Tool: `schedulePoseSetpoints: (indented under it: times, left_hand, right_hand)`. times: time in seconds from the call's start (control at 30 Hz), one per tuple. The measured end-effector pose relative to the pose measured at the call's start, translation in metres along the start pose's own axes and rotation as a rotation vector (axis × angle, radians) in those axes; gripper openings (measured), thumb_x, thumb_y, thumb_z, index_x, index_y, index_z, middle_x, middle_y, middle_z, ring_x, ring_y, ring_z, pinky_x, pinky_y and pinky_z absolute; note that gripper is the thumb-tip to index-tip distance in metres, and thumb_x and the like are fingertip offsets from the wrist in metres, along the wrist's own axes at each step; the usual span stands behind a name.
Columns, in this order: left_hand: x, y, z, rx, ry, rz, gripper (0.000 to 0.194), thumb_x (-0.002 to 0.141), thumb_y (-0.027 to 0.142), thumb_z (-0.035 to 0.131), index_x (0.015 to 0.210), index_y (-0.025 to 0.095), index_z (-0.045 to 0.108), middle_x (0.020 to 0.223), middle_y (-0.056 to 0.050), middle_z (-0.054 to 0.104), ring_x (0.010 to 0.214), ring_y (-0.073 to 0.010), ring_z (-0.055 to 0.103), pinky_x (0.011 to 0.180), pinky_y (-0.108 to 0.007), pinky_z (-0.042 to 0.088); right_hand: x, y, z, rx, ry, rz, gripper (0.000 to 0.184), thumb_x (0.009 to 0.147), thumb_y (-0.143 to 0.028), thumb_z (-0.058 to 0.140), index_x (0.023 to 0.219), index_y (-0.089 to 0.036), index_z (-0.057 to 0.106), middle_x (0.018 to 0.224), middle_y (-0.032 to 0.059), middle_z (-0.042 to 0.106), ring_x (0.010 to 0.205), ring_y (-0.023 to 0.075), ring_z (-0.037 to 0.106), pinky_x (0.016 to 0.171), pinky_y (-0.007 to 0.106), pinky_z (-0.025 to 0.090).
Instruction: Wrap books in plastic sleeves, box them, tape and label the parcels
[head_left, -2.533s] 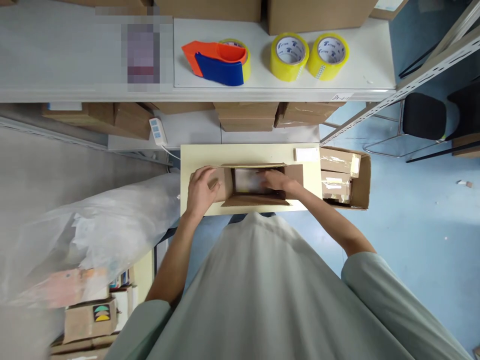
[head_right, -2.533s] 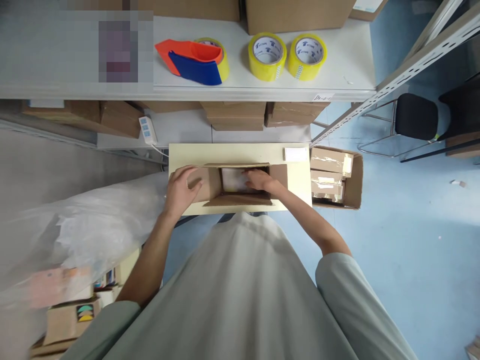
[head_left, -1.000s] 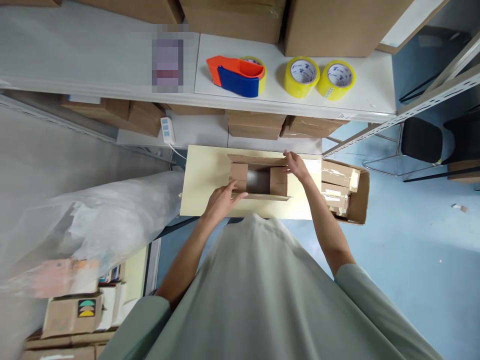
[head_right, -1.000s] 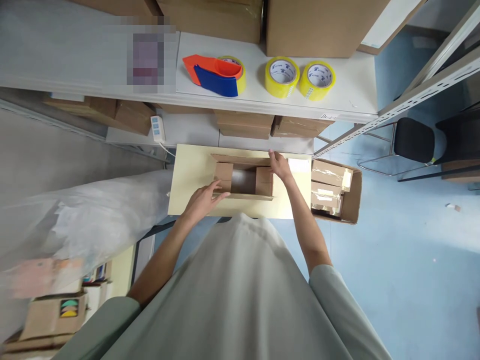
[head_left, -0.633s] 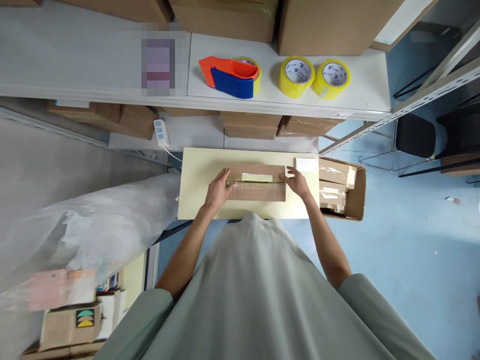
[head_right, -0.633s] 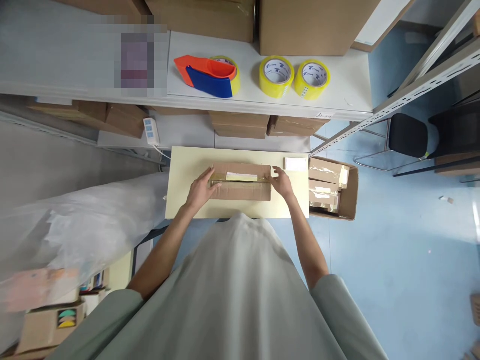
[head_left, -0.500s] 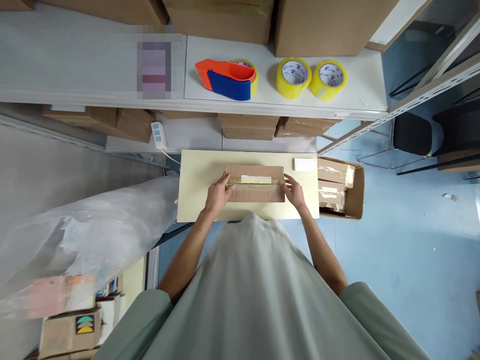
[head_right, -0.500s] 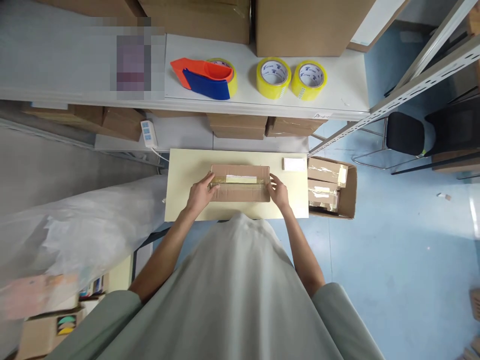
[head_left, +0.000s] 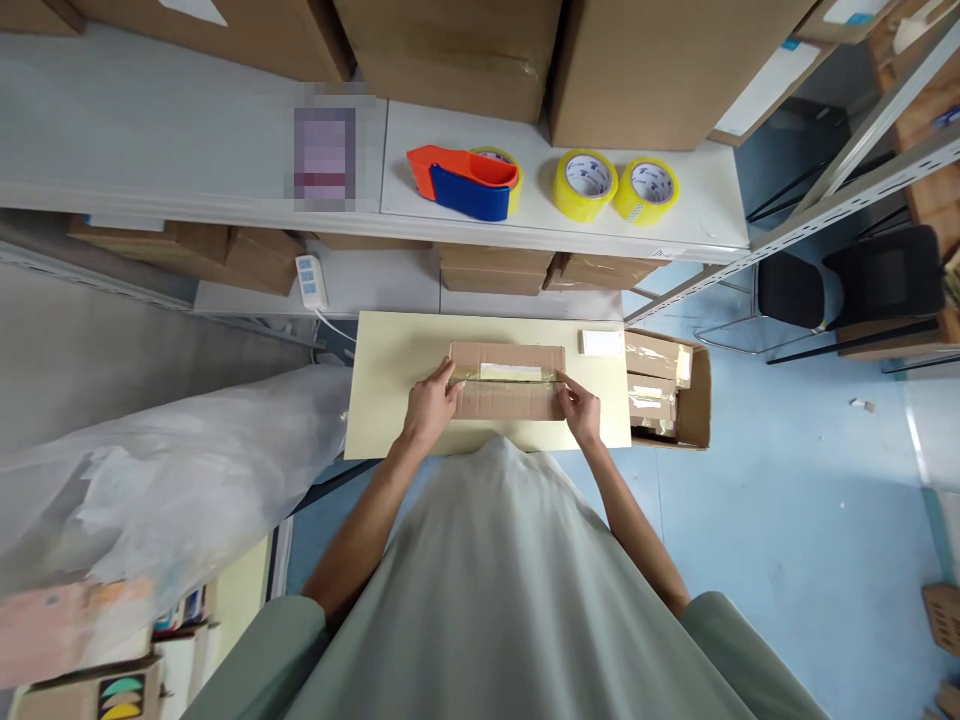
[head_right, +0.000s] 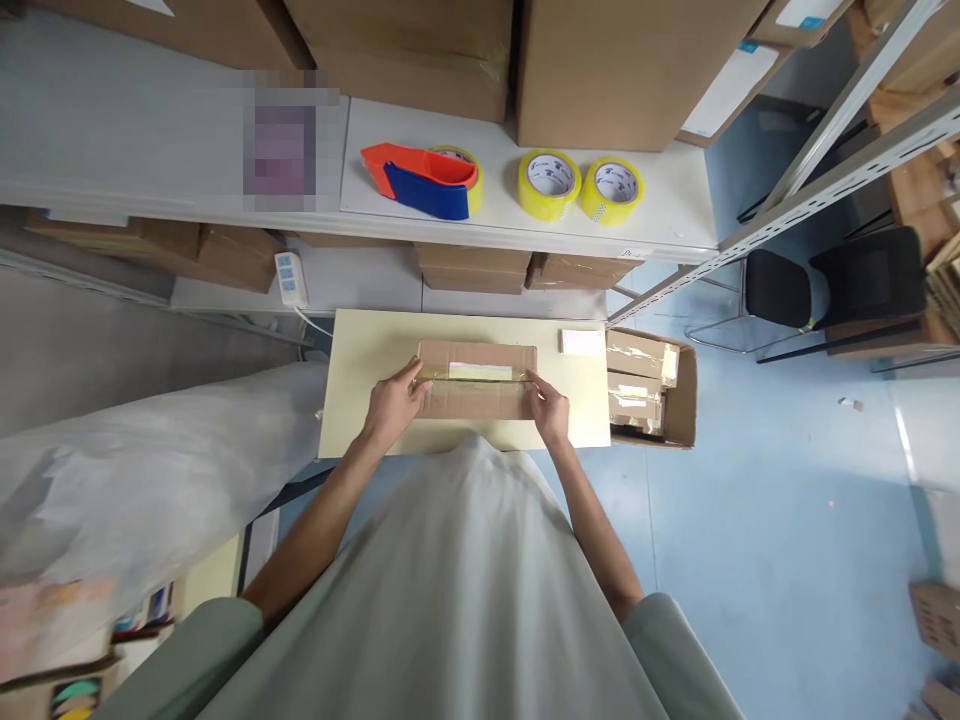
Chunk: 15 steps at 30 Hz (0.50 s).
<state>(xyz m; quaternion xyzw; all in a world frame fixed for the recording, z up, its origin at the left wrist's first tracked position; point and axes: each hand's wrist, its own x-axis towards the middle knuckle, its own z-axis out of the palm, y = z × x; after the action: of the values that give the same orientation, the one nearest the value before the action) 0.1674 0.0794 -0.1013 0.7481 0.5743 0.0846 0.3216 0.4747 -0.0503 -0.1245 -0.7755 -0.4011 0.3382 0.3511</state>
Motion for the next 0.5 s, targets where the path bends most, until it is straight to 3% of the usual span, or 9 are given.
schedulePoseSetpoints:
  times: [0.17, 0.37, 0.5]
  left_hand:
    - [0.002, -0.01, 0.007, -0.04, -0.002, -0.018, 0.053, 0.107, 0.018, 0.07, 0.16, 0.02, 0.07, 0.172, -0.016, 0.059, 0.146, -0.037, 0.073, 0.122, -0.046, 0.06]
    - [-0.005, -0.03, 0.016, -0.132, 0.029, 0.005, 0.048, 0.107, 0.021, 0.07, 0.155, 0.022, 0.073, 0.167, -0.014, 0.066, 0.145, -0.0346, 0.074, 0.123, -0.046, 0.06]
    - [-0.003, -0.038, 0.019, -0.193, 0.057, 0.092, 0.049, 0.103, 0.019, 0.071, 0.153, 0.018, 0.073, 0.167, -0.017, 0.067, 0.153, -0.0354, 0.067, 0.13, -0.05, 0.054]
  right_hand:
    - [0.001, 0.005, 0.011, -0.001, -0.003, 0.002, 0.059, 0.106, -0.062, 0.065, 0.144, -0.021, 0.082, 0.127, 0.012, 0.089, 0.113, 0.034, 0.087, 0.091, 0.041, 0.07]
    - [-0.002, 0.004, 0.016, -0.13, 0.029, 0.017, 0.058, 0.107, -0.062, 0.061, 0.139, -0.02, 0.085, 0.111, 0.0108, 0.091, 0.094, 0.029, 0.085, 0.085, 0.037, 0.069]
    - [0.005, -0.009, 0.011, -0.187, 0.067, -0.106, 0.064, 0.107, -0.071, 0.059, 0.135, -0.02, 0.085, 0.145, 0.019, 0.081, 0.115, 0.032, 0.084, 0.098, 0.045, 0.071]
